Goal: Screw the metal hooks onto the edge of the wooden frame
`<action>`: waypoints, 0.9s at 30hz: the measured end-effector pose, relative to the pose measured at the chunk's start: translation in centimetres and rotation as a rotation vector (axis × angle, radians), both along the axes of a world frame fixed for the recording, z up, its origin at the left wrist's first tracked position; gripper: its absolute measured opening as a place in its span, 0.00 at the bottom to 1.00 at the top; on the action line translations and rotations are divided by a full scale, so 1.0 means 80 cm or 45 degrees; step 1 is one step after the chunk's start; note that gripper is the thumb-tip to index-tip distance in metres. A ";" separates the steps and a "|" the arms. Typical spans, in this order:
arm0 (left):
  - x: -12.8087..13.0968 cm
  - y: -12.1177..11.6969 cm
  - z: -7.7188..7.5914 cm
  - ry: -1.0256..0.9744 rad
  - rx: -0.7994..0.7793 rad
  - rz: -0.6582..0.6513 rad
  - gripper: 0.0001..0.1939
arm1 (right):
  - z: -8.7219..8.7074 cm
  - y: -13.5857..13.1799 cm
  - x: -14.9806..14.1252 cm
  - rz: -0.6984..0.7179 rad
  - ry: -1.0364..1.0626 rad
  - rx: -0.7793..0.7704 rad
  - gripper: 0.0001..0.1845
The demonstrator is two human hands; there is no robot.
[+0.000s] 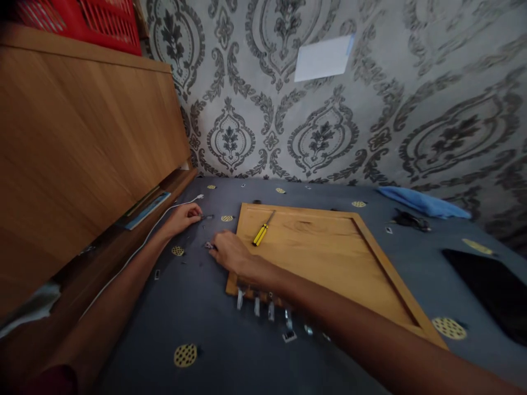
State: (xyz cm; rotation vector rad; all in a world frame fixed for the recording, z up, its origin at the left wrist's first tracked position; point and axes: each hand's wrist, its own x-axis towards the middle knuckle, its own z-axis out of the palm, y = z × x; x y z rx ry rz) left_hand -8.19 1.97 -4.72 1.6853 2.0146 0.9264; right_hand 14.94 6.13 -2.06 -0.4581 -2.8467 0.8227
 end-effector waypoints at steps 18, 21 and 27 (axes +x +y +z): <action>0.190 -0.011 0.095 -0.457 -0.107 -0.508 0.12 | 0.051 0.005 0.185 -0.232 0.454 -0.180 0.09; 0.227 -0.007 0.094 -0.468 -0.141 -0.569 0.15 | 0.049 -0.003 0.229 -0.261 0.452 -0.335 0.11; 0.293 -0.016 0.087 -0.328 -0.133 -0.646 0.14 | 0.023 -0.026 0.320 -0.667 0.520 -0.536 0.19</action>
